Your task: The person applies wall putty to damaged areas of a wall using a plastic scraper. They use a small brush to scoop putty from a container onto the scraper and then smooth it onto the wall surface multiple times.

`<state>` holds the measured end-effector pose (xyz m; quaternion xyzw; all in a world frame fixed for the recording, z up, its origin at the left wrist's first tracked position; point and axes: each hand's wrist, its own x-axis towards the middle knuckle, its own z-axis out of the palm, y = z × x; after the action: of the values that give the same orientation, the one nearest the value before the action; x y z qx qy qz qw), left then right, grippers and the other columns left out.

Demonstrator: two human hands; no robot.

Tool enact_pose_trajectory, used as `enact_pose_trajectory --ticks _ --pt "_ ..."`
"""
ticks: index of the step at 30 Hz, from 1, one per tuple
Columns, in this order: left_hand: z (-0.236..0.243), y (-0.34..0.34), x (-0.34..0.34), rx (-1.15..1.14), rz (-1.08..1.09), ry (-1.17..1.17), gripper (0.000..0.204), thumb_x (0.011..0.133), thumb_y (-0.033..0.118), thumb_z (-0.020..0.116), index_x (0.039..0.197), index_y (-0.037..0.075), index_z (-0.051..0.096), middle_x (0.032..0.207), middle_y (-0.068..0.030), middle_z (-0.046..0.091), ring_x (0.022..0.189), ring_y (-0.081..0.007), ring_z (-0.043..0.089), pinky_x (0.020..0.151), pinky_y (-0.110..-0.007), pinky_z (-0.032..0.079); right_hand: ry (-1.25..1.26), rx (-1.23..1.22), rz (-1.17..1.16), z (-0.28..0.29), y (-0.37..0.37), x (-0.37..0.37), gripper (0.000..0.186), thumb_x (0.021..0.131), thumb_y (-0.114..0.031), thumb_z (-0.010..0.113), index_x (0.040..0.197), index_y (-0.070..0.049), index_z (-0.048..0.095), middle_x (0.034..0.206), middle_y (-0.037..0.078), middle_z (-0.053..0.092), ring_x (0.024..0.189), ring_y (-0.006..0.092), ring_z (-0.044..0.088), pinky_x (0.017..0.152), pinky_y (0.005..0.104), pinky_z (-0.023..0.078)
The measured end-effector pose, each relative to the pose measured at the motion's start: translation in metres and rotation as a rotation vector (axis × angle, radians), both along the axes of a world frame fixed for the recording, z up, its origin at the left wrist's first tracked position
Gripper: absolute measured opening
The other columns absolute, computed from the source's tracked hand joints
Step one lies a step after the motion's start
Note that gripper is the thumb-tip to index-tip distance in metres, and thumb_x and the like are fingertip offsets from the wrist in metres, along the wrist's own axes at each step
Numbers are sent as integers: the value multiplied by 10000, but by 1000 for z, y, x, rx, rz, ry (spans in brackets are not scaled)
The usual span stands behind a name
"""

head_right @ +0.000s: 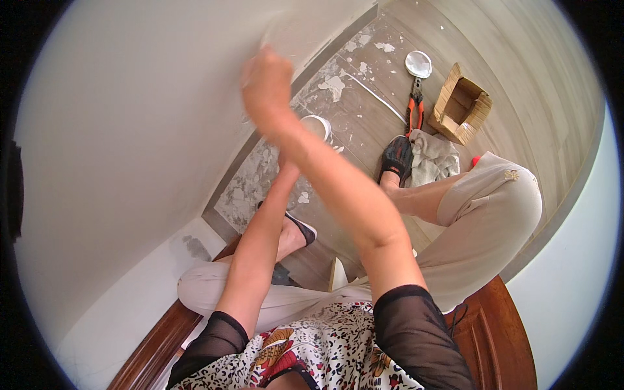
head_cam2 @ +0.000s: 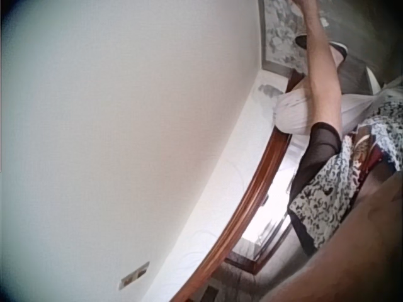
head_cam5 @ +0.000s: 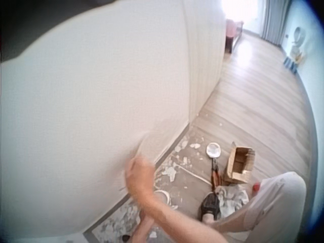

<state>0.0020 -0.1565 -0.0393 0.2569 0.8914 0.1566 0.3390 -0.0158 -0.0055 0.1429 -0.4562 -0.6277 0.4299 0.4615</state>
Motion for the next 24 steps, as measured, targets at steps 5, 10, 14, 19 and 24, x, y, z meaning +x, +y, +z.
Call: enact_pose_trajectory --ticks 5,10,14,19,24 --pt "25 3 7 3 -40 -127 519 839 420 560 1160 15 516 1187 -154 547 1111 -237 510 905 -348 408 204 -96 115 36 -65 41 113 745 -41 524 715 60 565 562 236 527 526 394 550 497 406 436" --pt "20 6 -3 -31 -100 -73 409 838 346 547 1007 -23 594 996 -211 620 959 -335 594 814 -416 460 -105 -379 -30 -67 -49 50 164 725 -69 545 645 74 542 553 249 513 507 400 531 506 408 435" --pt "-1 12 1 -119 -112 65 364 846 295 514 819 -43 644 867 -255 629 859 -399 610 746 -462 475 -90 -357 -63 -143 -28 23 226 689 -94 567 566 86 509 538 257 500 481 404 508 514 426 431" --pt "12 17 4 -183 -129 54 372 847 306 517 804 -42 641 843 -251 629 830 -399 613 726 -464 477 -183 -444 -65 -171 -16 9 253 652 -109 573 512 87 495 545 265 513 509 408 530 545 446 435" --pt "19 13 3 -143 -120 103 368 846 308 529 791 -39 641 814 -249 630 793 -397 618 700 -465 481 -256 -445 -43 -180 -15 -2 253 651 -112 587 518 87 506 544 265 513 533 408 543 562 449 439"
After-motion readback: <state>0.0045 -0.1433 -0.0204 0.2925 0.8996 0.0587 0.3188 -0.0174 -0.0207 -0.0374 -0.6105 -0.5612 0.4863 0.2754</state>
